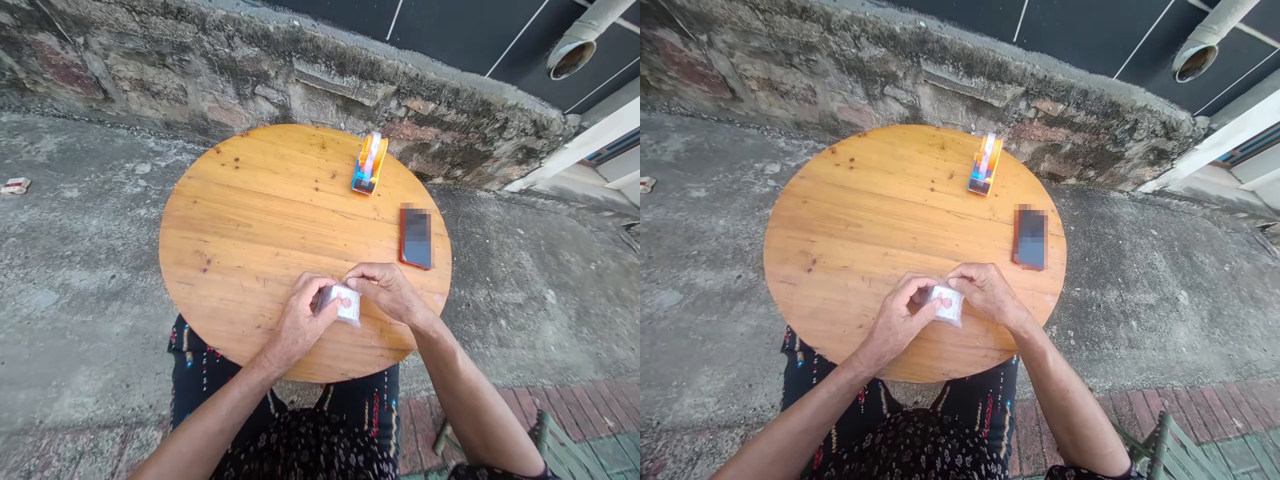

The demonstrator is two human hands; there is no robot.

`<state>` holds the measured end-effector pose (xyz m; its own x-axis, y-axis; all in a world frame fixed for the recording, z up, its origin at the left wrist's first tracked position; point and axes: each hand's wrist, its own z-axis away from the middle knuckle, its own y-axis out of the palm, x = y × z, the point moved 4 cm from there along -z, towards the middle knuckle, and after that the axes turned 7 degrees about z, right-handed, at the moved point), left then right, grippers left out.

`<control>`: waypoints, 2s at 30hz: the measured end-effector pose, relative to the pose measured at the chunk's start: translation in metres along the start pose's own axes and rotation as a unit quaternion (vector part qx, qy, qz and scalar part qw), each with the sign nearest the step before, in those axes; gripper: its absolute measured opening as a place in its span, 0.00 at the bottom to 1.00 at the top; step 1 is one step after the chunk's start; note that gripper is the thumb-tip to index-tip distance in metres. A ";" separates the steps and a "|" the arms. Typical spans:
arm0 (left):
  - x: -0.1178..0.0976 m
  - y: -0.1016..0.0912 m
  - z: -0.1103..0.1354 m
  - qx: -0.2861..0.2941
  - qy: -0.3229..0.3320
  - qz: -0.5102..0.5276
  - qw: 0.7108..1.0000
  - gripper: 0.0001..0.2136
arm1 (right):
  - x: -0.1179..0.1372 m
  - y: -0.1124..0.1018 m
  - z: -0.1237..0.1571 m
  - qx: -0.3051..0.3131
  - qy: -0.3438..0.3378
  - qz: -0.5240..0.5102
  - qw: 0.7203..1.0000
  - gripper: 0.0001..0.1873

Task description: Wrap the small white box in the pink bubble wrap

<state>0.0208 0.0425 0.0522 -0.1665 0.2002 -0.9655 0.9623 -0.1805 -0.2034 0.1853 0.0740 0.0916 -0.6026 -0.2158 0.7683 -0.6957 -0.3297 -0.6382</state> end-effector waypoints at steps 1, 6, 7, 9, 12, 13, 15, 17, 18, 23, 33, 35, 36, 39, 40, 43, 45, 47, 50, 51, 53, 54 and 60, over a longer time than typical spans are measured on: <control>0.000 0.000 0.000 -0.001 -0.002 -0.001 1.000 0.10 | 0.003 -0.001 0.000 0.000 -0.008 0.012 1.000 0.09; -0.002 -0.001 0.000 -0.007 -0.009 0.005 1.000 0.09 | 0.013 -0.003 0.002 0.009 -0.058 0.094 0.994 0.11; -0.002 -0.001 0.000 -0.008 -0.008 0.004 1.000 0.09 | 0.014 -0.003 0.003 0.010 -0.070 0.104 0.992 0.11; -0.002 -0.001 0.000 -0.010 -0.007 0.002 1.000 0.09 | 0.015 -0.003 0.005 0.010 -0.091 0.120 0.989 0.12; -0.002 0.000 0.000 -0.013 -0.002 0.000 1.000 0.09 | 0.016 -0.001 0.008 0.004 -0.126 0.148 0.981 0.12; -0.002 0.000 0.000 -0.014 -0.001 0.000 1.000 0.09 | 0.017 0.000 0.008 -0.001 -0.139 0.165 0.977 0.12; -0.002 0.000 0.001 -0.016 0.000 0.001 1.000 0.10 | 0.021 0.001 0.011 -0.010 -0.163 0.208 0.964 0.12; -0.002 0.000 0.001 -0.018 0.000 0.002 1.000 0.10 | 0.025 0.003 0.014 -0.012 -0.177 0.260 0.949 0.13; -0.001 0.001 0.001 -0.019 0.001 0.002 1.000 0.10 | 0.027 0.004 0.015 -0.011 -0.181 0.285 0.941 0.13; -0.002 0.001 0.002 -0.027 0.010 0.004 1.000 0.10 | 0.031 0.009 0.024 -0.015 -0.194 0.373 0.907 0.14; -0.002 0.000 0.002 -0.025 0.008 0.001 1.000 0.11 | 0.029 0.010 0.032 -0.036 -0.216 0.381 0.898 0.14; -0.005 -0.001 0.002 -0.019 0.011 0.004 1.000 0.10 | 0.029 0.010 0.032 -0.040 -0.217 0.381 0.898 0.14; -0.006 -0.002 0.002 -0.013 0.013 0.007 1.000 0.10 | 0.029 0.009 0.032 -0.042 -0.218 0.385 0.896 0.13; -0.010 -0.003 0.003 0.002 0.017 0.012 1.000 0.13 | 0.028 0.009 0.033 -0.050 -0.222 0.401 0.887 0.12; -0.010 -0.003 0.003 0.002 0.017 0.012 1.000 0.15 | 0.027 0.009 0.033 -0.051 -0.223 0.408 0.884 0.12; -0.007 -0.003 0.004 -0.007 0.011 0.007 1.000 0.18 | 0.026 0.009 0.035 -0.057 -0.233 0.419 0.876 0.13; -0.006 -0.003 0.004 -0.005 0.014 0.005 1.000 0.18 | 0.025 0.011 0.036 -0.064 -0.244 0.421 0.871 0.13; -0.005 -0.002 0.003 -0.001 0.018 0.005 1.000 0.18 | 0.025 0.012 0.036 -0.069 -0.252 0.419 0.870 0.13; -0.006 -0.002 0.003 0.001 0.020 0.005 1.000 0.17 | 0.025 0.012 0.036 -0.070 -0.251 0.407 0.876 0.13; -0.006 -0.002 0.003 0.000 0.020 0.004 1.000 0.17 | 0.025 0.011 0.036 -0.073 -0.247 0.399 0.880 0.13; -0.007 -0.002 0.004 -0.005 0.019 -0.001 1.000 0.17 | 0.023 0.007 0.038 -0.086 -0.233 0.373 0.894 0.13; -0.006 -0.002 0.004 -0.008 0.019 -0.006 1.000 0.17 | 0.021 0.004 0.039 -0.096 -0.221 0.353 0.904 0.13; -0.003 0.000 0.006 0.012 0.072 -0.051 0.996 0.25 | -0.009 -0.004 0.049 -0.089 -0.104 0.194 0.971 0.25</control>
<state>0.0201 0.0364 0.0536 -0.2283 0.3536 -0.9071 0.9364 -0.1753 -0.3040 0.2125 0.0324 0.0895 -0.7546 -0.4786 0.4490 -0.4988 -0.0263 -0.8663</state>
